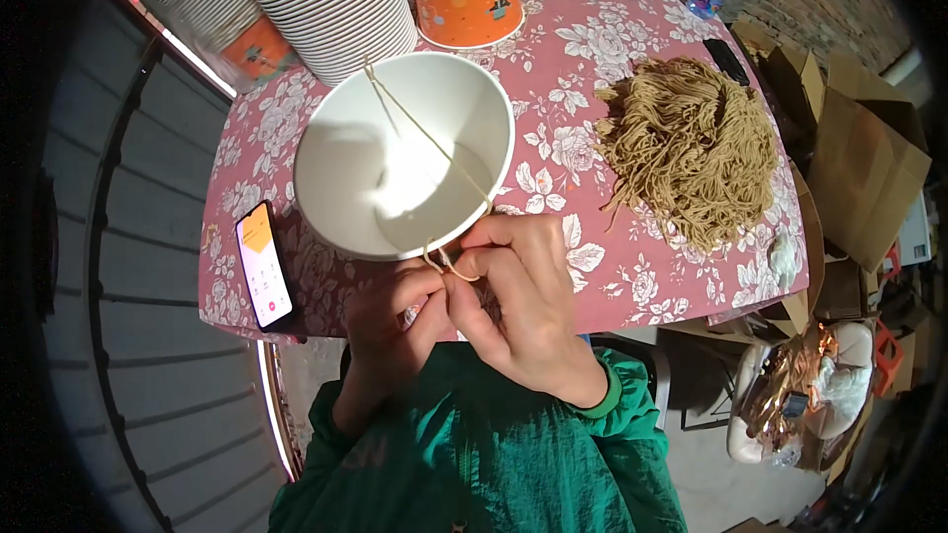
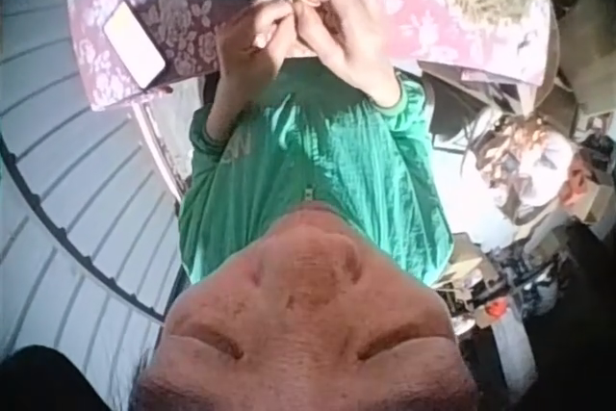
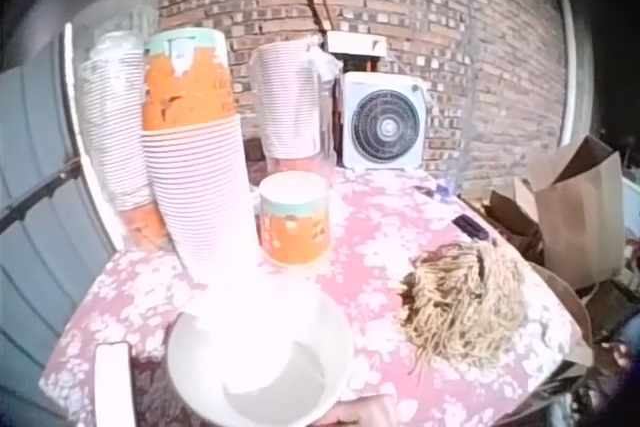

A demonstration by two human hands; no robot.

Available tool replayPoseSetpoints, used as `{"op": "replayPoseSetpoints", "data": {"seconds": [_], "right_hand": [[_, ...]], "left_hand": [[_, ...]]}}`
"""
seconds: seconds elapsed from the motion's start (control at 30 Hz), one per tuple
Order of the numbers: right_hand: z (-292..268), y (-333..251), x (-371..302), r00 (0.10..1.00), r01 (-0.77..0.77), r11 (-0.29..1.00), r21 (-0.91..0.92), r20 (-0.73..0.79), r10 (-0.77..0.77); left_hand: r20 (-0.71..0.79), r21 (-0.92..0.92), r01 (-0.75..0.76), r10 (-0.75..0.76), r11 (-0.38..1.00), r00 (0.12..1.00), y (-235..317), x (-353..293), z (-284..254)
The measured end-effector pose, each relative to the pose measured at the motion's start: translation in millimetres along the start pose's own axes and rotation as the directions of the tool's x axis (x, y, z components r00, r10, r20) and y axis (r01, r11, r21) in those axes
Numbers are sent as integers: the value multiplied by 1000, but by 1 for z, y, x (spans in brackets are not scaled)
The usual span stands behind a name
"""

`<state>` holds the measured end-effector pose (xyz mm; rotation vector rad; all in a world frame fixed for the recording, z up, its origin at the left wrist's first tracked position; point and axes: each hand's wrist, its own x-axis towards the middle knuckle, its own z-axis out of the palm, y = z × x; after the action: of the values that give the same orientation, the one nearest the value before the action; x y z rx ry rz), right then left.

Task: Tying rubber bands around the rims of paper cups and organizing them into stacks.

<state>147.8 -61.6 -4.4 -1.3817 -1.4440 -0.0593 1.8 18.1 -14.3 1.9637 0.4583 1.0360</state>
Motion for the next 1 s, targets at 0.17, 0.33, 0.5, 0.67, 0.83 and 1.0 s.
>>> {"op": "replayPoseSetpoints", "data": {"seconds": [0.17, 0.33, 0.5, 0.67, 0.83, 1.0], "right_hand": [[6, 1, -5, 998, -45, 999, 9, -37, 45], [4, 4, -3, 997, -35, 998, 57, -68, 38], [3, 6, -4, 998, -20, 997, 68, -51, 23], [0, -2, -3, 995, 12, 996, -91, -94, -21], [6, -11, 2, 984, 123, 958, -261, -95, -152], [14, -15, 5, 972, 179, 926, -333, -83, -218]], "left_hand": [[106, 98, -116, 106, 988, 989, -1, 11, -13], [175, 28, -159, 152, 987, 973, -1, 15, -15], [151, 0, -144, 142, 990, 978, -4, 13, -12], [75, -59, 148, -143, 987, 987, 9, 11, -13], [-6, -362, 285, -308, 887, 951, 17, 13, -3], [-67, -456, 308, -377, 835, 924, 15, 18, -7]]}}
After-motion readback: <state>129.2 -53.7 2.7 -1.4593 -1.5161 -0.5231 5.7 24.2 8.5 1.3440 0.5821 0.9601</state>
